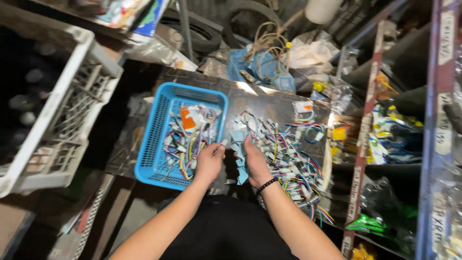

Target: Cleaning and inspecting electrical wiring harnesses using a cloth.

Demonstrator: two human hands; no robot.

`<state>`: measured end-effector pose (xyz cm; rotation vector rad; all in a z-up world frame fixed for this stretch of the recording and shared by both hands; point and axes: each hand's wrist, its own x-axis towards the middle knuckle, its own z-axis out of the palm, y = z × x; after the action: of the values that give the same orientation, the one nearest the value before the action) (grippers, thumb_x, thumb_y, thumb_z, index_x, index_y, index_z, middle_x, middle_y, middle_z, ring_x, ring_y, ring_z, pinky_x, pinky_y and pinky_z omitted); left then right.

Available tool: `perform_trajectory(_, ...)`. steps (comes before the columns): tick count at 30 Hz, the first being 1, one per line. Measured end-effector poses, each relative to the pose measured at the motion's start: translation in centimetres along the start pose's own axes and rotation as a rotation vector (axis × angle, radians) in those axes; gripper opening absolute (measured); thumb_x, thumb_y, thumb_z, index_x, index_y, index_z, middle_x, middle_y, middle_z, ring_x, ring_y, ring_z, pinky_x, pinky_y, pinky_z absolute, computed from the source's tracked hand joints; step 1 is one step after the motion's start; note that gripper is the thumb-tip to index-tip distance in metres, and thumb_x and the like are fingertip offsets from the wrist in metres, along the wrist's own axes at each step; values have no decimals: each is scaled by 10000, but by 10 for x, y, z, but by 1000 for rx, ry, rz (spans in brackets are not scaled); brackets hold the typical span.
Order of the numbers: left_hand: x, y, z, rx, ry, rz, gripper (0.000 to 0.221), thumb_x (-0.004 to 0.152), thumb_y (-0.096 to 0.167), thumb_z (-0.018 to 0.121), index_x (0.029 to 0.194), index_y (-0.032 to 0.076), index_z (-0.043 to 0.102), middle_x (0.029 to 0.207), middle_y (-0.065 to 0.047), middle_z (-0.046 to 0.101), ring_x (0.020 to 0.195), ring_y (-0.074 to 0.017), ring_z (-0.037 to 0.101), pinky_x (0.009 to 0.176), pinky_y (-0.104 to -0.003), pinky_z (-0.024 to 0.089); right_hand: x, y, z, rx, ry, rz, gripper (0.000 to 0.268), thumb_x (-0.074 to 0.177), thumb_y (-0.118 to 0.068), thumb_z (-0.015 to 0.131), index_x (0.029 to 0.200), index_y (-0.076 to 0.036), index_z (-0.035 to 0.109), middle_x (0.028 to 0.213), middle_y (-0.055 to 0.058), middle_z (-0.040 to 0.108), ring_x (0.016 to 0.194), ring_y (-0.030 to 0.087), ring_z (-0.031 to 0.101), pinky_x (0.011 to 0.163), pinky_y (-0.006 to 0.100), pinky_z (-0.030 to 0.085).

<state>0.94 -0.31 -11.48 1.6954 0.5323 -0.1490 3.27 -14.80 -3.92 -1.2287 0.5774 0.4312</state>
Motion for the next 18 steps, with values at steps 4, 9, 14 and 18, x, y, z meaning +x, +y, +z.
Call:
perform_trajectory(4, -5, 10, -22, 9, 27, 8, 205, 935, 180, 616, 962, 80, 792, 680, -113, 722, 685, -251, 658, 668, -385, 510, -5, 4, 32, 99, 4, 46, 592, 995, -594, 543, 963, -16, 670, 813, 111, 675, 731, 201, 702, 655, 330, 605)
perform_trajectory(9, -18, 37, -41, -231, -53, -79, 298, 954, 92, 548, 1134, -94, 696, 750, -128, 757, 497, -116, 579, 503, -245, 445, 24, 42, 23, 119, -76, -40, 231, 1010, -241, 666, 1055, -22, 722, 846, 104, 697, 752, 205, 697, 718, 341, 598)
perform_trajectory(14, -9, 21, -39, -157, -98, -34, 213, 926, 154, 631, 987, 7, 772, 679, -55, 740, 508, -93, 584, 500, -231, 439, 3, 28, 36, 76, -101, -68, 222, 982, -241, 702, 1074, -45, 749, 890, 118, 749, 787, 197, 702, 755, 339, 588)
perform_trajectory(18, -14, 30, -40, -97, -161, -12, 224, 918, 178, 662, 1039, 32, 780, 689, -28, 733, 583, -102, 607, 554, -261, 474, 7, 27, 38, 26, 0, -106, 235, 988, -211, 683, 1161, -59, 733, 1024, 37, 736, 910, 129, 638, 888, 333, 540)
